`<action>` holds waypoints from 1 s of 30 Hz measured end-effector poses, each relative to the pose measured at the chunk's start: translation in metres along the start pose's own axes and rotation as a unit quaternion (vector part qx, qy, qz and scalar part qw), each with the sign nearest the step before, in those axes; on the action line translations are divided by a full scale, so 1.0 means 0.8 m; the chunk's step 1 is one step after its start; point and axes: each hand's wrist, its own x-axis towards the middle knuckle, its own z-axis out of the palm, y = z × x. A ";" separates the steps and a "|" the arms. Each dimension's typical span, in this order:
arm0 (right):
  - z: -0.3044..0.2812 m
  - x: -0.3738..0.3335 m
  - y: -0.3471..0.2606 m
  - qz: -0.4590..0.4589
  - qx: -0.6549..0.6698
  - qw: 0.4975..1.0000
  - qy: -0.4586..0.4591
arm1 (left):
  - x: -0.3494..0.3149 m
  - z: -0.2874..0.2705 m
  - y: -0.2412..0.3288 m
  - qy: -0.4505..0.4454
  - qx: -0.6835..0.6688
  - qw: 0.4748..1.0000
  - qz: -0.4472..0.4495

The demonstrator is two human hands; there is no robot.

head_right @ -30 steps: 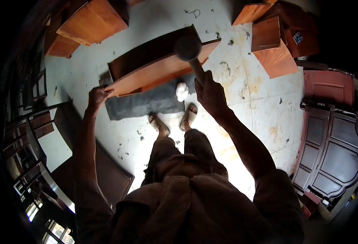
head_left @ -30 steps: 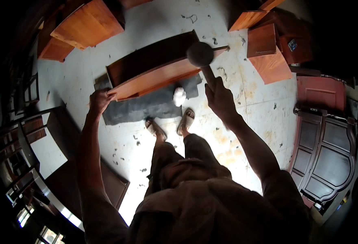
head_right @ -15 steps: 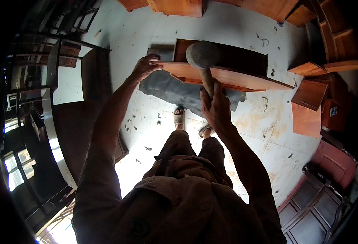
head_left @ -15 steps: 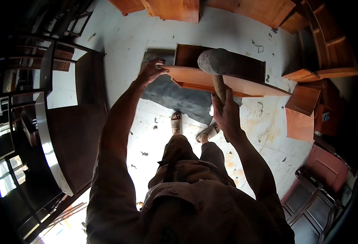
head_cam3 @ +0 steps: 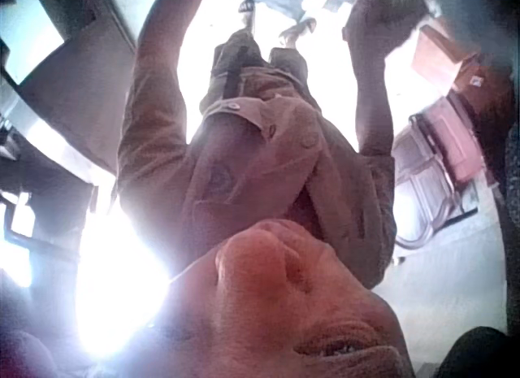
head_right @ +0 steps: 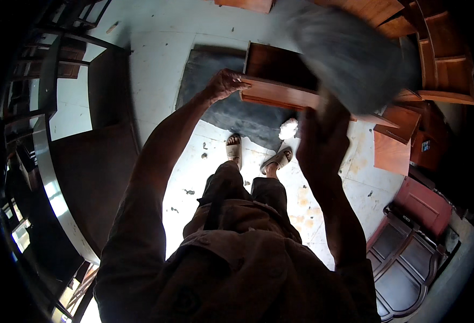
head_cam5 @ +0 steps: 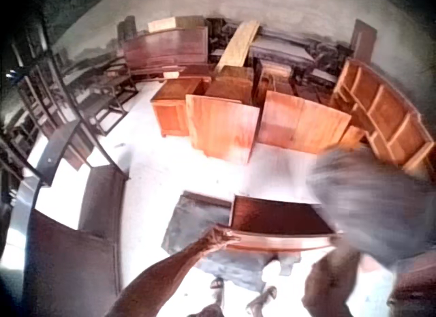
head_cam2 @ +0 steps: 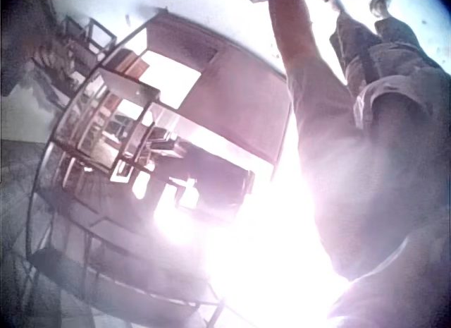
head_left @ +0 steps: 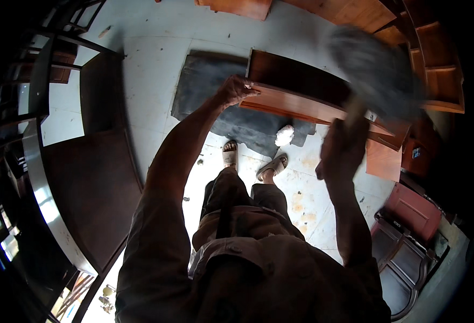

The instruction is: The person disassembles a wooden cabinet by removing panels and then uses a mallet to forcefully break apart the remaining frame. The person handles multiple wooden panels and the cabinet frame, striking it repeatedly to separate components.

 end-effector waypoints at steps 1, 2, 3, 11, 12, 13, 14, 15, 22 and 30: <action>-0.018 -0.002 0.002 0.042 0.035 0.998 -0.025 | 0.002 0.001 0.001 0.005 0.058 0.998 -0.006; -0.006 -0.005 0.020 -0.001 0.008 1.000 0.007 | 0.000 0.005 0.002 -0.010 -0.035 0.999 0.014; 0.004 -0.008 0.037 -0.042 -0.016 0.998 0.042 | 0.003 0.003 0.002 -0.023 -0.121 0.992 0.035; 0.036 -0.024 0.054 0.098 -0.224 0.964 -0.107 | 0.015 0.016 -0.010 -0.072 -0.203 0.976 -0.021; 0.031 -0.018 0.032 0.080 -0.199 0.974 -0.068 | 0.018 0.001 -0.010 -0.069 -0.154 0.985 -0.023; 0.024 -0.015 0.022 0.044 -0.223 0.973 -0.026 | 0.014 -0.006 -0.018 -0.070 -0.110 0.991 -0.034; 0.014 -0.007 0.008 0.023 -0.186 0.982 0.008 | 0.007 -0.012 -0.026 -0.072 -0.066 0.994 -0.046; 0.000 0.001 0.002 0.008 -0.086 0.996 0.022 | 0.010 -0.008 -0.020 -0.069 -0.055 0.995 -0.036; 0.040 -0.040 0.096 0.145 -0.297 0.930 -0.159 | 0.004 0.007 -0.003 -0.099 -0.067 0.993 0.000; -0.036 -0.027 0.043 0.052 -0.068 0.991 0.101 | 0.012 -0.006 0.003 -0.038 0.155 0.987 -0.033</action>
